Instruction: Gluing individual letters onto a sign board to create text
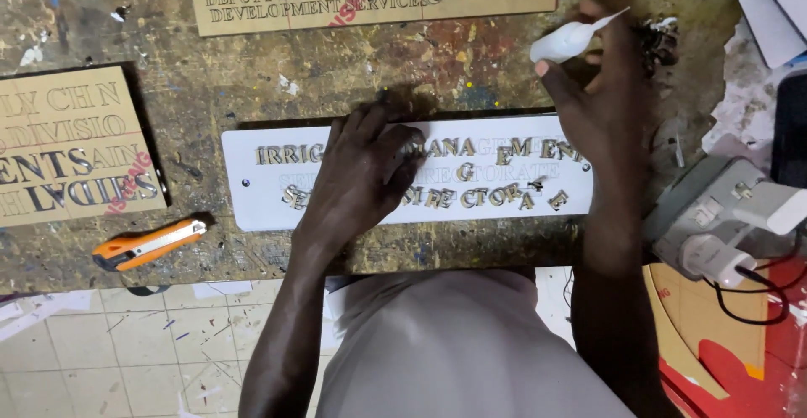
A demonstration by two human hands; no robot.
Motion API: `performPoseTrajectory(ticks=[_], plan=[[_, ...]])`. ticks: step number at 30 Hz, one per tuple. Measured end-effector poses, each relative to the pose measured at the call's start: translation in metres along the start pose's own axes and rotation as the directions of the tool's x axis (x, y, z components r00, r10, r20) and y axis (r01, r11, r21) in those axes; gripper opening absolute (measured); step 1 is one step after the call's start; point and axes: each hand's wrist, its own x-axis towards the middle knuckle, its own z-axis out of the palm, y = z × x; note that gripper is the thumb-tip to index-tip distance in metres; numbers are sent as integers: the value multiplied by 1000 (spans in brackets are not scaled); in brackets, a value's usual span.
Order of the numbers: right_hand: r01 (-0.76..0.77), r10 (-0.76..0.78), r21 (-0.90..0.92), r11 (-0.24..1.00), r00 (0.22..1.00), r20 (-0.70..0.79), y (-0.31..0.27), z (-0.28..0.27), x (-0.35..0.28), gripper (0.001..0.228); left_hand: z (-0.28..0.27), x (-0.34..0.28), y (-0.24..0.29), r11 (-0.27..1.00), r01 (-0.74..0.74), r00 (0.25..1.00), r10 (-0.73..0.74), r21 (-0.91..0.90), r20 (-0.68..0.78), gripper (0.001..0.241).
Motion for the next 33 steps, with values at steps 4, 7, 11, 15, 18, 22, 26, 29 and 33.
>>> performPoseTrajectory(ticks=[4, 7, 11, 15, 18, 22, 26, 29, 33], plan=[[34, -35, 122, 992, 999, 6, 2, 7, 7, 48, -2, 1, 1, 999, 12, 1000, -11, -53, 21, 23], [-60, 59, -11, 998, 997, -41, 10, 9, 6, 37, 1, -1, -2, 1000, 14, 1000, -13, -26, 19, 23], [-2, 1, 185, 983, 1000, 5, -7, 1, 0, 35, 2, -2, -3, 999, 4, 1000, -5, -52, -12, 24], [148, -149, 89, 985, 989, -2, -18, -8, -21, 56, 2, -1, -2, 998, 9, 1000, -11, -63, -26, 22], [-34, 24, 238, 971, 999, 44, -29, -13, -41, 62, 4, -2, -3, 998, 4, 999, -6, -60, -35, 23], [-218, 208, 310, 925, 976, 66, -22, -12, -61, 50, 3, 0, -2, 998, -5, 999, 2, -58, -48, 22], [-262, 258, 390, 883, 964, 62, -25, -10, -73, 45, 3, 0, -3, 996, -4, 999, 0, -92, -47, 23], [-216, 226, 406, 888, 974, 23, -36, -6, -79, 42, 2, 0, -2, 994, -4, 999, -2, -105, -49, 22], [-64, 70, 336, 940, 998, -7, -57, 1, -72, 31, 2, 1, -1, 995, 16, 999, -20, -102, -42, 20]])
